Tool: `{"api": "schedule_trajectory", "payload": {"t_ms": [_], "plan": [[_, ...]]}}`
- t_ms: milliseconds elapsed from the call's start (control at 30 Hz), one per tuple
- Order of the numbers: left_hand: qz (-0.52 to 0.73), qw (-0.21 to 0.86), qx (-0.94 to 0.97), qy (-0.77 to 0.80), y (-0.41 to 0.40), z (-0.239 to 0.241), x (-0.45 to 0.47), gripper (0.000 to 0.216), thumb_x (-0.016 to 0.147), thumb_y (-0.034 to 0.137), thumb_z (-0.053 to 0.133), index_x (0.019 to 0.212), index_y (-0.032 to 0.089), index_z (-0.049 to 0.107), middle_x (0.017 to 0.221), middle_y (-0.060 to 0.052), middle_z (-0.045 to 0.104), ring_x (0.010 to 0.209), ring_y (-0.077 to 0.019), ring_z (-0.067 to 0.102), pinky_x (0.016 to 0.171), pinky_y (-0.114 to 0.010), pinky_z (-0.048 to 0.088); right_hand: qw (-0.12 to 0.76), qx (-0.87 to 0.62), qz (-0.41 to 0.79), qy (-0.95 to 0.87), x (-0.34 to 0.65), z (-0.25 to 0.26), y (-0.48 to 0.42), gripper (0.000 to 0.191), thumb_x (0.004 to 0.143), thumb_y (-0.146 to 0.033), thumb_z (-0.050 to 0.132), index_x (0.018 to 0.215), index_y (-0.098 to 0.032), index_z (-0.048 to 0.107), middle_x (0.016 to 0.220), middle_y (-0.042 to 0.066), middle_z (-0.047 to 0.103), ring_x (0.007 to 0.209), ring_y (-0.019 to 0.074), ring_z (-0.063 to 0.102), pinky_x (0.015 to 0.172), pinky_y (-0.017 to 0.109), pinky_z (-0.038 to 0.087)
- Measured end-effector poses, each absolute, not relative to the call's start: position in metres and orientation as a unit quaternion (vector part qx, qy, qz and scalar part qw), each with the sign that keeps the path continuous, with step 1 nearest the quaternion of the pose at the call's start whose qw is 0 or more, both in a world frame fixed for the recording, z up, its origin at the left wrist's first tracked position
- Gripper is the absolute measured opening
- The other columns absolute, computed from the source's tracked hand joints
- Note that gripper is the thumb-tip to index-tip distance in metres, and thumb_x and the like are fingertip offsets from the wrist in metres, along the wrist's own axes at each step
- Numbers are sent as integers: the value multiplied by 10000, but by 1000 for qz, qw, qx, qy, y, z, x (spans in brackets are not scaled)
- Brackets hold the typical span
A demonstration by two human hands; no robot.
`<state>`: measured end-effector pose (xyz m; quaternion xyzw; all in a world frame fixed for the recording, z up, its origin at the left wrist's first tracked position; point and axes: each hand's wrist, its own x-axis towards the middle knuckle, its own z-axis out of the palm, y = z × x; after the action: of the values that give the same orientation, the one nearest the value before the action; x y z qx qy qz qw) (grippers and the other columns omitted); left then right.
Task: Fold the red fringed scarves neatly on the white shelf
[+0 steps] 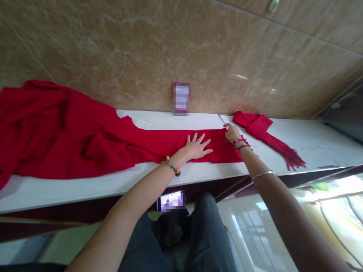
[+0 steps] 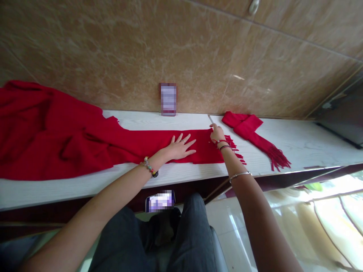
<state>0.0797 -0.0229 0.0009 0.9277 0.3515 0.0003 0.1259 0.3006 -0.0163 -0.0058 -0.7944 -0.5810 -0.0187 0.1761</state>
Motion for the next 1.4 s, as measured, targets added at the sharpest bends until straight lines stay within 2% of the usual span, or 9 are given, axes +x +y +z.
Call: {"api": "schedule_trajectory", "payload": {"t_ms": [133,300,400,500,600,800,1033,1267,1400], "plan": [[4,140,924,357,-24,1,79,686,894,651,282,1482,300,244,1578,-69,108,1425,-394,62,1092,-648,106,160,-785,-37,-597,298,-5,-18,456,755,-40,432,1170,-104,610,1041,160,608,893,226,607,867,324,463],[60,113,926,356,-23,3,80,668,910,634,254,1487,297,230,1586,-59,36,1433,-372,-6,1099,-640,93,220,-757,-91,-609,300,-5,-24,443,767,-67,408,1136,-115,648,1045,162,597,931,260,587,886,383,458],[-9,137,924,356,-23,1,81,726,877,683,273,1492,302,211,1583,-64,49,1422,-410,7,1082,-668,87,180,-771,-82,-605,299,-14,-28,446,785,-51,368,1107,-98,673,1048,173,596,916,248,592,860,354,475],[-10,132,927,351,-23,-1,80,739,866,697,273,1487,300,229,1583,-68,39,1426,-397,-3,1089,-656,77,137,-776,-76,-611,298,-19,-31,455,814,-50,340,1118,-97,675,1084,174,601,953,240,592,853,330,484],[-12,123,935,333,-22,-1,79,791,842,722,292,1495,285,203,1583,-57,15,1430,-384,-23,1093,-653,60,115,-775,-111,-611,296,-14,-34,438,839,-76,338,1112,-117,679,1201,177,574,1059,276,561,881,386,482],[-47,127,933,332,-20,1,78,968,748,814,308,1511,245,129,1579,-49,11,1427,-396,-15,1096,-651,56,86,-680,-102,-721,279,-12,-67,482,934,-279,320,1360,-124,481,1433,153,436,1324,274,388,1052,459,376],[-68,146,928,337,-21,4,73,1115,660,856,391,1516,224,58,1570,-50,-60,1428,-369,-82,1115,-612,10,-5,-675,-34,-737,277,-25,-86,532,965,-345,232,1451,-156,336,1517,136,300,1395,270,285,1081,530,306],[-118,167,925,320,-34,14,65,1088,684,817,439,1512,245,26,1559,-54,-99,1428,-342,-110,1104,-612,-29,-47,-665,-27,-745,275,-15,-83,509,967,-316,252,1445,-168,343,1529,134,272,1413,295,228,1064,581,294],[-77,178,917,347,-35,15,67,847,824,735,315,1505,261,148,1578,-54,-26,1437,-325,-74,1119,-595,14,13,-706,-48,-707,274,-7,-67,514,958,-376,282,1431,-192,371,1514,146,307,1395,325,265,1052,626,272]]}}
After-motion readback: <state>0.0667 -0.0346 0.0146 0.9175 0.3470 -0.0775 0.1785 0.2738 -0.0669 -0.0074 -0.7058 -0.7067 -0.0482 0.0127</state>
